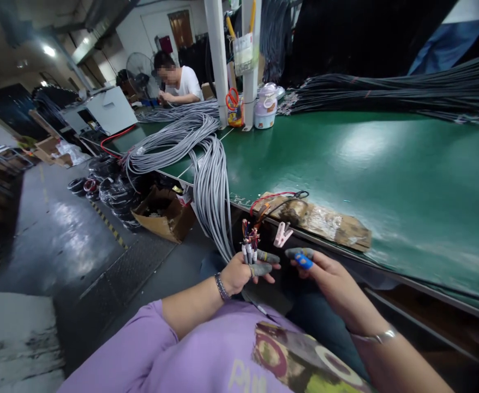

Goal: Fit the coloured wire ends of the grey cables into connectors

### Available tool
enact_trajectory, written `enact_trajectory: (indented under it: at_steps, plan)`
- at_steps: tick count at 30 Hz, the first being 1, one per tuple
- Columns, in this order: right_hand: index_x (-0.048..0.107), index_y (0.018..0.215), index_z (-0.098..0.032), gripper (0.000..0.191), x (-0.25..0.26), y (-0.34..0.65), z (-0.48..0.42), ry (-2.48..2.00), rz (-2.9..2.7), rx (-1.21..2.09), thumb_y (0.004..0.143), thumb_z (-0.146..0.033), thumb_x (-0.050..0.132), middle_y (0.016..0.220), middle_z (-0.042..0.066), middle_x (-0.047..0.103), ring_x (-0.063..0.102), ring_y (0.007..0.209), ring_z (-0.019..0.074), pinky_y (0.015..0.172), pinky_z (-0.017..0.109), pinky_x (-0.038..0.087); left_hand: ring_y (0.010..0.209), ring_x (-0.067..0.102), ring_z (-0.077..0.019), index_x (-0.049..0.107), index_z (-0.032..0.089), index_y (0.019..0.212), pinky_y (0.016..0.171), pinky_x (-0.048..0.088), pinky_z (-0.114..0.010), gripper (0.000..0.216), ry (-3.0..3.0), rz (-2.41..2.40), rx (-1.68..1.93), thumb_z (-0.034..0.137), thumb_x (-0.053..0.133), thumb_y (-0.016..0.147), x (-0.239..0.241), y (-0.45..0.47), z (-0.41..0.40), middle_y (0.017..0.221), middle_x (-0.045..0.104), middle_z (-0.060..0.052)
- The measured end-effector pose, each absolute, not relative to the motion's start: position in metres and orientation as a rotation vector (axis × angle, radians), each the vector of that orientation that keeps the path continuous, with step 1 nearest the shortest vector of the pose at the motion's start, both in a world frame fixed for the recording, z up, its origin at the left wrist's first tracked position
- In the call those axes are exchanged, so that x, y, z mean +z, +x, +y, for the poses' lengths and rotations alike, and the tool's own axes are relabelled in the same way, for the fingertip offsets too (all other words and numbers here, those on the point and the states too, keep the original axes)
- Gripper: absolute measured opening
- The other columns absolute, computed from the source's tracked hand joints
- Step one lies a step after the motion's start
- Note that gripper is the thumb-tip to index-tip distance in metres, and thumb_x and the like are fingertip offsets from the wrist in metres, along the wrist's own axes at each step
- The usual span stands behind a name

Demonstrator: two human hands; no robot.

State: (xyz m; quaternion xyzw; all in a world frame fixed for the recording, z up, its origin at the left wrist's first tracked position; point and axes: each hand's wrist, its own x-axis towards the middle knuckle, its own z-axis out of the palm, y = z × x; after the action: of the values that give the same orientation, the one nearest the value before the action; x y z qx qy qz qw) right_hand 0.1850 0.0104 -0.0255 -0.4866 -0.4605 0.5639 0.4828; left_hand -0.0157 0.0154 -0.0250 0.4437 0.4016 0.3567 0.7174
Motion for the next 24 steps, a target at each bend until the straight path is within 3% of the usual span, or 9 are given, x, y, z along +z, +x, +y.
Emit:
enact_trajectory:
  at_steps: [3,8,16,21,24]
  plan:
    - [0.071,0.089,-0.02,0.031,-0.008,0.168,0.003,-1.103,-1.406,1.405,0.074,-0.047,0.071,0.08,0.005,0.069,0.06,0.073,0.0195,0.066,0.03,0.05,0.06,0.06,-0.0116,0.069,0.01,0.103,0.049,0.035,-0.019,0.055,1.011,0.848,0.789,0.038,0.082,0.057,-0.027,-0.014,0.011,0.093,0.07,-0.012]
    - [0.065,0.083,-0.02,0.027,-0.002,0.135,-0.002,-1.086,-1.595,1.224,0.078,-0.046,0.065,0.081,0.005,0.068,0.062,0.077,0.0217,0.073,0.032,0.051,0.078,0.059,-0.0156,0.065,0.013,0.109,0.071,0.047,-0.025,0.067,1.024,0.788,0.841,0.022,0.088,0.047,-0.029,-0.019,0.003,0.096,0.068,-0.007]
    - [0.057,0.078,-0.021,0.036,-0.012,0.136,-0.008,-1.118,-1.3,1.438,0.072,-0.055,0.067,0.072,0.003,0.065,0.052,0.052,0.0133,0.052,0.027,0.045,0.068,0.062,-0.0157,0.068,0.011,0.106,0.058,0.046,-0.023,0.055,0.918,0.88,0.962,0.051,0.074,0.069,-0.022,-0.033,0.002,0.084,0.069,-0.01]
    - [0.055,0.069,-0.02,0.036,-0.016,0.133,-0.012,-1.104,-1.19,1.545,0.065,-0.049,0.076,0.063,0.0,0.059,0.046,0.051,0.0107,0.05,0.024,0.039,0.065,0.06,-0.0123,0.071,0.01,0.097,0.048,0.034,-0.018,0.048,0.885,0.888,1.1,0.049,0.073,0.07,-0.018,-0.028,0.007,0.088,0.069,-0.012]
    - [0.055,0.069,-0.019,0.039,-0.022,0.127,-0.013,-1.113,-1.056,1.605,0.059,-0.046,0.081,0.057,-0.002,0.056,0.044,0.05,0.0099,0.05,0.024,0.037,0.07,0.059,-0.0127,0.07,0.013,0.106,0.058,0.04,-0.021,0.052,0.95,0.855,1.008,0.045,0.079,0.065,-0.014,-0.025,0.006,0.09,0.069,-0.009]
